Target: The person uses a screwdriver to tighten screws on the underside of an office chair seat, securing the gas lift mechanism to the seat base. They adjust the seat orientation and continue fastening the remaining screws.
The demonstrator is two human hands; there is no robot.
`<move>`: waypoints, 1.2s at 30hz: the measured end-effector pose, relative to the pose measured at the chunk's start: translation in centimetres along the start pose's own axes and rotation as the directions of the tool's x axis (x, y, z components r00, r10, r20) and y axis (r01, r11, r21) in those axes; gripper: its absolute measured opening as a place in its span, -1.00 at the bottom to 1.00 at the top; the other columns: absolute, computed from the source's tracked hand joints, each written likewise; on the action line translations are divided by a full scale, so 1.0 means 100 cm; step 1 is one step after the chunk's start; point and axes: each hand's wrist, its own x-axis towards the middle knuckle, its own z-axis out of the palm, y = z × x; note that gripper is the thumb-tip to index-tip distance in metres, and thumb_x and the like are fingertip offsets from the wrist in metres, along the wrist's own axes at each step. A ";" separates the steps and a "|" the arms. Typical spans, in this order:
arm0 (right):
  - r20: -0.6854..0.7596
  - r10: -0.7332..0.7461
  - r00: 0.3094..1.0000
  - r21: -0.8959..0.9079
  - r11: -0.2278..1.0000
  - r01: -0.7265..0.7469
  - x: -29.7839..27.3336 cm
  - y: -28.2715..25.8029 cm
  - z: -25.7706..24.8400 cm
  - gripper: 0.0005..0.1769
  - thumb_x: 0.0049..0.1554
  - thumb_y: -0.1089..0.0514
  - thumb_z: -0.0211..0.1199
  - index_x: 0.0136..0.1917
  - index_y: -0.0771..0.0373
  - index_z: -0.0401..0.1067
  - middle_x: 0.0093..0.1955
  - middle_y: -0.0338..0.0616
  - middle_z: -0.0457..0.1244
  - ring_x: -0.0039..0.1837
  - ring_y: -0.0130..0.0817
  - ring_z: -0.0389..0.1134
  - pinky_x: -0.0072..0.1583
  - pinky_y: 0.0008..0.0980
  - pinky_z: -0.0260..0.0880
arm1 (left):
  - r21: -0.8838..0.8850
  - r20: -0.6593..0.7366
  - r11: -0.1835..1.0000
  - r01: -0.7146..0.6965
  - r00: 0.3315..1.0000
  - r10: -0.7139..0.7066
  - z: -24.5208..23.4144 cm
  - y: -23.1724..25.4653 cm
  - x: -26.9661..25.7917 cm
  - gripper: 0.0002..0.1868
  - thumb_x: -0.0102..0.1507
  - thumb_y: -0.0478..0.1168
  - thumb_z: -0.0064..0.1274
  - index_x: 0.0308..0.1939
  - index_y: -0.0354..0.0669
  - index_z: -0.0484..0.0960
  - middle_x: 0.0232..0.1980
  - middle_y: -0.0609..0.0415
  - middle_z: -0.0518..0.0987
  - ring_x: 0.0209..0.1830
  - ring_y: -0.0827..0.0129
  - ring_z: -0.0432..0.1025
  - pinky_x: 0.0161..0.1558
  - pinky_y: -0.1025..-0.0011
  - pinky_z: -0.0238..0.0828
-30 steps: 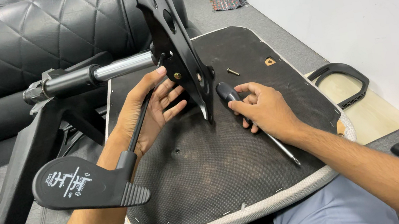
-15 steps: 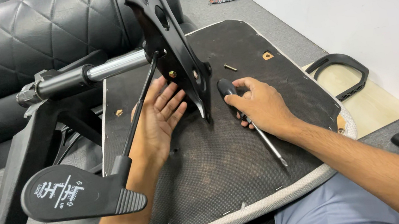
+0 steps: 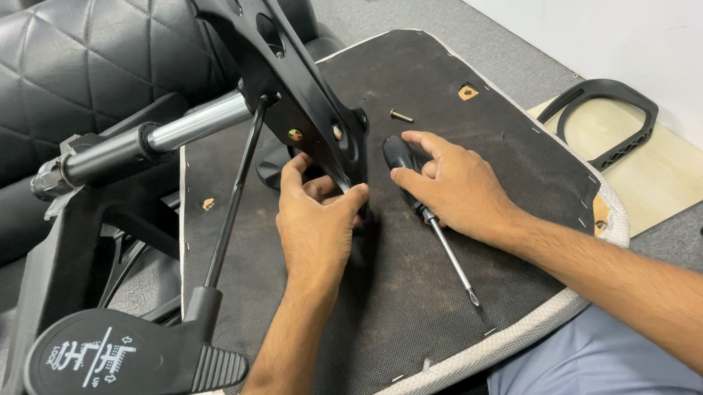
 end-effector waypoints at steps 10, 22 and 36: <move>-0.031 -0.078 0.996 -0.065 0.995 0.076 0.001 0.007 0.003 -0.30 0.15 -0.09 0.24 0.48 0.20 0.26 -0.57 -0.28 0.18 -0.49 -0.47 0.18 -0.31 -0.36 0.24 | 0.157 -0.445 0.987 -0.025 0.891 0.093 0.000 0.007 0.014 -0.64 0.27 0.13 0.14 -0.07 -0.01 0.69 -0.21 0.30 0.64 -0.04 0.44 0.42 0.11 0.19 0.29; -0.006 -0.073 0.997 -0.111 0.991 0.072 0.004 0.012 0.006 -0.30 0.16 -0.10 0.23 0.48 0.21 0.24 -0.60 -0.33 0.15 -0.54 -0.51 0.12 -0.39 -0.40 0.16 | -0.066 -0.412 0.991 -0.118 0.907 0.081 0.003 0.004 0.018 -0.77 0.27 0.00 0.14 -0.20 -0.04 0.67 -0.27 0.25 0.58 -0.30 0.56 0.50 -0.18 0.47 0.53; -0.032 -0.104 0.994 -0.095 0.990 0.101 0.001 0.009 0.005 -0.31 0.13 -0.08 0.25 0.46 0.20 0.28 -0.57 -0.34 0.19 -0.50 -0.54 0.18 -0.33 -0.42 0.25 | 0.095 -0.368 0.993 -0.066 0.925 0.096 0.020 0.006 0.046 0.09 -0.01 -0.04 0.40 0.41 0.01 -0.03 0.33 -0.11 0.30 0.44 0.02 0.10 0.32 0.03 0.22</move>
